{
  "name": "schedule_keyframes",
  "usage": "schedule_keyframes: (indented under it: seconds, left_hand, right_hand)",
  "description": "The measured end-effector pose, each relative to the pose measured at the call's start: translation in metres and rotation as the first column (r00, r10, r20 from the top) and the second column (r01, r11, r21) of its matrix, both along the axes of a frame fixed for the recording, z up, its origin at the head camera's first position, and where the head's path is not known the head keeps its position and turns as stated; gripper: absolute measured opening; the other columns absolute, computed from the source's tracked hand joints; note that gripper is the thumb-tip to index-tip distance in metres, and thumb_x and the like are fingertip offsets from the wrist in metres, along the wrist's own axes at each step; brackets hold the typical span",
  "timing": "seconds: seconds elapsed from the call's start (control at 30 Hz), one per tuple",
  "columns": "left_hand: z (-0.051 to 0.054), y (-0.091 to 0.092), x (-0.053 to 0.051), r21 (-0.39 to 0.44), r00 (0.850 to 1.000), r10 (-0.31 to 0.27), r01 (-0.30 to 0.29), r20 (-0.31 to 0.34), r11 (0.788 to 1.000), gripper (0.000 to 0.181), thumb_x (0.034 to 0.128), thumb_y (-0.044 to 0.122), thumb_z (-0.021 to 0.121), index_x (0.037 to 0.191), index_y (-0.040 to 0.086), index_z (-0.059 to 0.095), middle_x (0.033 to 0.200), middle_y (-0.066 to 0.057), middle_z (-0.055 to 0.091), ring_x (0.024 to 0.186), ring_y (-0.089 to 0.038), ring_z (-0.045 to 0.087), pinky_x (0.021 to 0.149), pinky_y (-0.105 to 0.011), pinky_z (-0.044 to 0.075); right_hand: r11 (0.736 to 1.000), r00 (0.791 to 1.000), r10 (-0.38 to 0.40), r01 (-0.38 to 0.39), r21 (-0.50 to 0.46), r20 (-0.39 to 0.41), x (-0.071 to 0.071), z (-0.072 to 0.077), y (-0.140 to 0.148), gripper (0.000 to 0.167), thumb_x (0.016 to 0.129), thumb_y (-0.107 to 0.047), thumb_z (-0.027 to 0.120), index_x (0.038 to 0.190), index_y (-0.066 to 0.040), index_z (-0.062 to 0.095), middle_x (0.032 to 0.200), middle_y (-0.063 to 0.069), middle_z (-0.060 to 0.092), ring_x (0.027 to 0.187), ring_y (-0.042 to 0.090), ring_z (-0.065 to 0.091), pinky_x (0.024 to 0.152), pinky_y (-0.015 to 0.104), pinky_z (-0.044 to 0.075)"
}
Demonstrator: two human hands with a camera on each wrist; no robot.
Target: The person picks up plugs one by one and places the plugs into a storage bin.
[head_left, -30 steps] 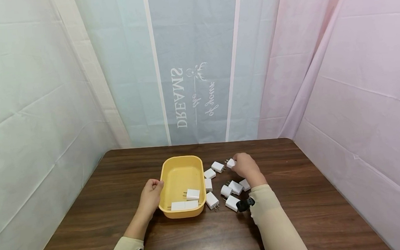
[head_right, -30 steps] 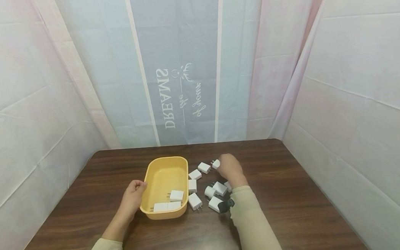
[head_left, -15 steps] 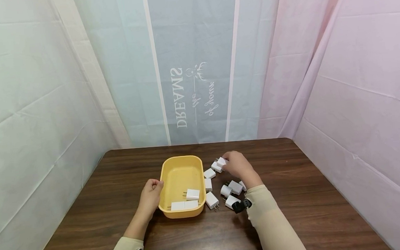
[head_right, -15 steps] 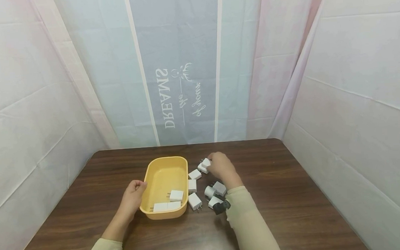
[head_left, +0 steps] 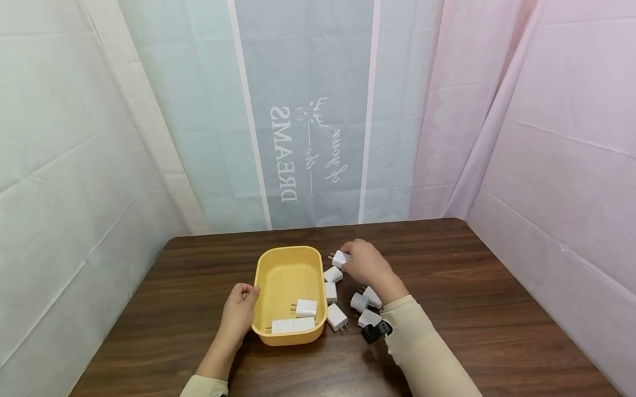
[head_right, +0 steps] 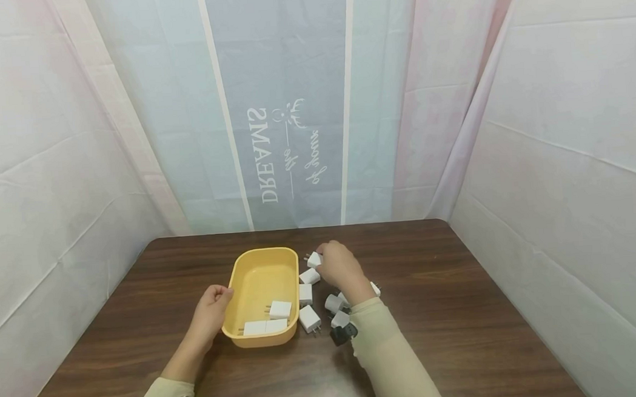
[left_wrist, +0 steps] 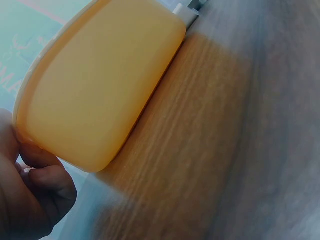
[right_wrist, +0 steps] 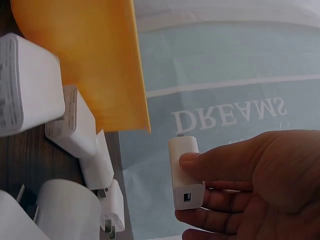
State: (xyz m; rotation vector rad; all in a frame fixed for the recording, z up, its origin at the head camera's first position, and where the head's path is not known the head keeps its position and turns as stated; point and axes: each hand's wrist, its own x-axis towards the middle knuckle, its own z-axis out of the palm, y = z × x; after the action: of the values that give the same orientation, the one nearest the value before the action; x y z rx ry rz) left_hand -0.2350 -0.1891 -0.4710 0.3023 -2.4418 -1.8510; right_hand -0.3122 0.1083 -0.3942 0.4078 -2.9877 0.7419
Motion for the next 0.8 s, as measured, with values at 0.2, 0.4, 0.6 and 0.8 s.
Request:
schedule_keyframes:
  seconds: [0.2, 0.4, 0.6, 0.8]
  left_hand:
    - [0.001, 0.000, 0.000, -0.007, 1.000, -0.001, 0.001, 0.001, 1.000, 0.026, 0.1103, 0.028, 0.048, 0.116, 0.003, 0.052, 0.088, -0.013, 0.056, 0.070, -0.020, 0.058, 0.056, -0.029, 0.050]
    - [0.001, 0.000, 0.001, -0.002, 1.000, -0.003, 0.003, 0.000, 1.000, 0.026, 0.1104, 0.028, 0.048, 0.117, 0.002, 0.051, 0.088, -0.013, 0.056, 0.069, -0.021, 0.058, 0.055, -0.029, 0.050]
    - [0.000, 0.000, 0.000, -0.004, 1.000, 0.000, 0.000, -0.004, 1.000, 0.026, 0.1104, 0.028, 0.048, 0.116, 0.003, 0.052, 0.086, -0.011, 0.055, 0.068, -0.019, 0.057, 0.054, -0.028, 0.049]
    - [0.000, 0.000, 0.000, 0.001, 1.000, 0.000, 0.000, -0.006, 1.000, 0.026, 0.1104, 0.028, 0.047, 0.115, 0.003, 0.051, 0.084, -0.010, 0.054, 0.067, -0.019, 0.056, 0.053, -0.027, 0.048]
  right_hand:
    - [1.000, 1.000, 0.026, -0.026, 0.017, 0.005, 0.004, -0.001, -0.010, 0.035, 0.092, -0.013, 0.074, 0.126, -0.007, 0.070, 0.123, 0.012, 0.065, 0.111, 0.028, 0.064, 0.090, 0.046, 0.056]
    - [0.997, 0.998, 0.062, -0.061, 0.045, -0.013, 0.008, -0.003, -0.019, 0.038, 0.094, -0.015, 0.073, 0.131, -0.008, 0.068, 0.128, 0.013, 0.063, 0.115, 0.028, 0.064, 0.093, 0.045, 0.056]
    - [0.991, 0.992, 0.119, -0.116, 0.060, -0.043, 0.016, 0.002, -0.029, 0.035, 0.093, -0.013, 0.074, 0.127, -0.007, 0.069, 0.122, 0.011, 0.064, 0.107, 0.026, 0.065, 0.088, 0.043, 0.058]
    - [0.982, 0.982, 0.176, -0.170, 0.085, -0.064, 0.024, 0.004, -0.039, 0.034, 0.093, -0.013, 0.075, 0.126, -0.006, 0.070, 0.112, 0.008, 0.065, 0.097, 0.020, 0.065, 0.084, 0.038, 0.058]
